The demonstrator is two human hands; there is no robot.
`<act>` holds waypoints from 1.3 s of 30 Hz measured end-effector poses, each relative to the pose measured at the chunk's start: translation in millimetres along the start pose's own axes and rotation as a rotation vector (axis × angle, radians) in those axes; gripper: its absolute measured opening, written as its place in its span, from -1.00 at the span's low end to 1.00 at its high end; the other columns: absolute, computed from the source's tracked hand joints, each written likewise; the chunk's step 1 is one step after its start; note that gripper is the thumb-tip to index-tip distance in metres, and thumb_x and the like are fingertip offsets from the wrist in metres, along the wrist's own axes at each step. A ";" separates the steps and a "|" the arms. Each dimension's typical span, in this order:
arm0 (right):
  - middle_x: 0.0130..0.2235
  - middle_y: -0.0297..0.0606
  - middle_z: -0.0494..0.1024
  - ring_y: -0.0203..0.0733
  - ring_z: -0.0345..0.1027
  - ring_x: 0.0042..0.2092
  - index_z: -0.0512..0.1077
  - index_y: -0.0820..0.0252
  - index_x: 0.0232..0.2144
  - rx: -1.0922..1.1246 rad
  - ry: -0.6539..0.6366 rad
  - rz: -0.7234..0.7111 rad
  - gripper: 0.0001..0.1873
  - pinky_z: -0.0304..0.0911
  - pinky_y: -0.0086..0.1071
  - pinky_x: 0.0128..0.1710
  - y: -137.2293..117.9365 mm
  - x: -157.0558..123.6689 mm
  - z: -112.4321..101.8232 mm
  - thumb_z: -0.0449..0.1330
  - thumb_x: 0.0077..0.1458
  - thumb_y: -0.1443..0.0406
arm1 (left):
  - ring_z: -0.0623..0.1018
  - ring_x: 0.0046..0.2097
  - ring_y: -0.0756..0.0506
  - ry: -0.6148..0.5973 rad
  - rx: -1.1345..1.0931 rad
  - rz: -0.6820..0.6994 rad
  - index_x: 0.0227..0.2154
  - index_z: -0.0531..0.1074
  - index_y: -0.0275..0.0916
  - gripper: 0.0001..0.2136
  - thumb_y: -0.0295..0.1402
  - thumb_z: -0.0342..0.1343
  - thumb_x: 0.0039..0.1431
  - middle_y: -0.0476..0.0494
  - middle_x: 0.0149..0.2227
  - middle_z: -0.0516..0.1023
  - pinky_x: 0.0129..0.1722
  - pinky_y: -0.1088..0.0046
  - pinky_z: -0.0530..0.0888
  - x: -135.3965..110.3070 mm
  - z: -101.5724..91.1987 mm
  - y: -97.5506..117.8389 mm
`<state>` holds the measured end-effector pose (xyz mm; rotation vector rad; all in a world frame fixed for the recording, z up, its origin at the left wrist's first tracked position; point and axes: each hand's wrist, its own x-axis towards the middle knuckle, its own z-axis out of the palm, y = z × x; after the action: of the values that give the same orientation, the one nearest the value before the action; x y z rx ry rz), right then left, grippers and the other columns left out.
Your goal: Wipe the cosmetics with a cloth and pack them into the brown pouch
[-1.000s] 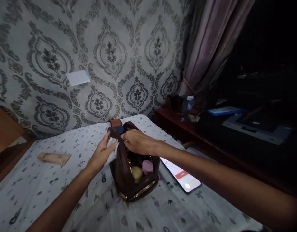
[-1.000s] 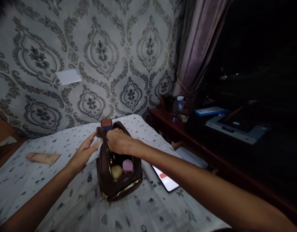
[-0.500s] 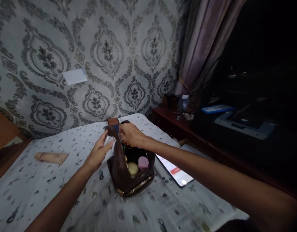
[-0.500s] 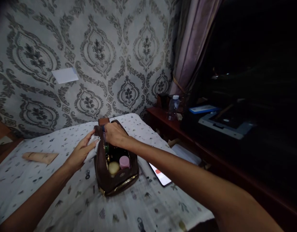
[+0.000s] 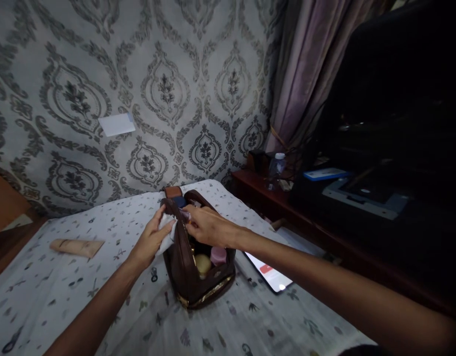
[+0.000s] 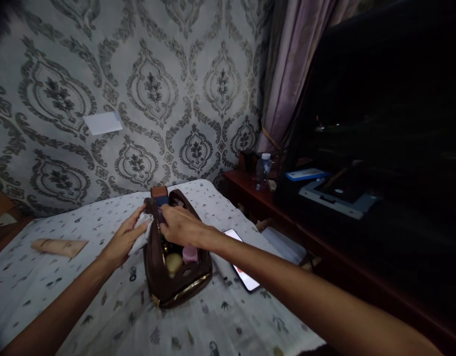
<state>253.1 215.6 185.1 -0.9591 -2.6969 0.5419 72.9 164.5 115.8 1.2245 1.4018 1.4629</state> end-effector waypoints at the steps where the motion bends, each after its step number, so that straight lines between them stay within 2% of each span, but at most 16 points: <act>1: -0.29 -0.13 0.61 -0.07 0.51 -0.21 0.31 0.35 0.14 0.021 0.001 -0.011 -0.54 0.23 -0.38 -0.27 0.2 0.3 -0.5 0.10 0.19 0.35 | 0.15 0.39 -0.21 0.009 0.003 0.001 0.30 0.19 -0.17 -0.28 -0.15 0.23 0.08 -0.17 0.37 0.20 0.36 0.26 0.11 -0.3 0.6 0.5; 7: -0.31 -0.24 0.58 -0.14 0.46 -0.26 0.19 0.35 0.24 0.062 -0.033 -0.083 -0.33 0.23 -0.40 -0.27 1.2 -2.8 1.7 0.20 0.08 0.41 | 0.09 0.41 -0.20 0.023 -0.011 -0.002 0.32 0.16 -0.22 -0.25 -0.14 0.22 0.08 -0.19 0.37 0.20 0.38 0.28 0.07 -1.5 2.6 1.4; 9: -0.29 -0.22 0.58 -0.13 0.46 -0.24 0.22 0.31 0.21 0.025 0.002 -0.073 -0.40 0.20 -0.40 -0.28 0.7 -5.3 5.2 0.18 0.12 0.39 | 0.09 0.41 -0.21 0.019 -0.002 0.003 0.32 0.17 -0.19 -0.26 -0.14 0.22 0.09 -0.16 0.37 0.20 0.37 0.28 0.08 -1.3 2.0 1.0; 12: -0.28 -0.19 0.58 -0.11 0.47 -0.24 0.38 0.25 0.03 -0.055 0.049 -0.029 -0.64 0.14 -0.40 -0.35 -0.7 -8.4 9.9 0.15 0.17 0.34 | 0.14 0.40 -0.23 0.014 -0.008 -0.007 0.32 0.17 -0.17 -0.25 -0.13 0.24 0.08 -0.16 0.37 0.19 0.36 0.26 0.12 -1.0 1.2 0.3; 15: -0.32 -0.21 0.56 -0.12 0.46 -0.26 0.44 0.23 -0.11 -0.096 0.053 -0.029 -0.77 0.08 -0.40 -0.38 -0.9 -9.2 11.0 0.17 0.16 0.33 | 0.19 0.38 -0.26 -0.013 -0.055 -0.027 0.34 0.13 -0.17 -0.20 -0.10 0.26 0.06 -0.19 0.37 0.19 0.35 0.22 0.15 -0.9 0.9 -0.3; 18: -0.33 -0.25 0.54 -0.16 0.42 -0.28 0.44 0.22 -0.13 -0.062 0.041 -0.066 -0.78 0.08 -0.41 -0.36 0.3 -7.3 9.9 0.20 0.13 0.34 | 0.18 0.38 -0.27 -0.018 -0.078 -0.011 0.34 0.11 -0.20 -0.16 -0.10 0.29 0.03 -0.22 0.38 0.16 0.36 0.19 0.12 -0.6 0.3 -0.2; 23: -0.15 -0.17 0.48 -0.17 0.35 -0.20 0.45 0.24 -0.21 -0.046 0.091 -0.050 -0.80 0.15 -0.40 -0.25 3.0 -1.7 11.6 0.27 0.05 0.36 | 0.19 0.38 -0.27 -0.017 -0.076 0.012 0.33 0.15 -0.19 -0.21 -0.13 0.28 0.05 -0.22 0.37 0.20 0.36 0.19 0.12 -0.5 -3.1 -0.8; 29: -0.36 -0.35 0.50 -0.28 0.33 -0.33 0.45 0.25 -0.35 0.116 0.055 -0.061 -0.92 0.11 -0.47 -0.34 1.4 3.0 14.3 0.25 0.02 0.42 | 0.14 0.40 -0.27 -0.014 -0.080 0.020 0.33 0.15 -0.17 -0.23 -0.15 0.28 0.07 -0.20 0.39 0.14 0.36 0.18 0.13 0.4 -7.4 -6.5; 34: -0.43 -0.42 0.46 -0.31 0.29 -0.38 0.42 0.23 -0.38 0.115 0.051 -0.035 -0.94 0.08 -0.48 -0.38 -0.6 3.9 11.6 0.26 0.04 0.39 | 0.20 0.37 -0.29 -0.030 -0.151 -0.042 0.33 0.13 -0.19 -0.20 -0.17 0.29 0.04 -0.22 0.40 0.12 0.34 0.17 0.17 1.2 -6.2 -3.1; 36: -0.42 -0.41 0.47 -0.30 0.30 -0.37 0.41 0.23 -0.39 0.113 0.039 -0.041 -0.93 0.09 -0.48 -0.38 0.3 4.3 10.7 0.26 0.05 0.37 | 0.22 0.36 -0.29 -0.005 -0.158 -0.039 0.31 0.16 -0.20 -0.21 -0.18 0.29 0.02 -0.25 0.39 0.15 0.32 0.17 0.19 -1.0 -6.5 -2.9; 39: -0.40 -0.37 0.51 -0.27 0.34 -0.37 0.43 0.23 -0.36 0.122 0.034 -0.035 -0.93 0.14 -0.46 -0.38 3.7 4.2 11.3 0.25 0.04 0.36 | 0.32 0.29 -0.28 0.013 -0.133 -0.004 0.25 0.22 -0.21 -0.28 -0.17 0.27 0.02 -0.27 0.30 0.30 0.27 0.18 0.26 -10.3 -13.8 -9.7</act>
<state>248.3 217.9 173.6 -0.8792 -2.6122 0.6680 61.3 152.1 105.6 1.1302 1.2932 1.5383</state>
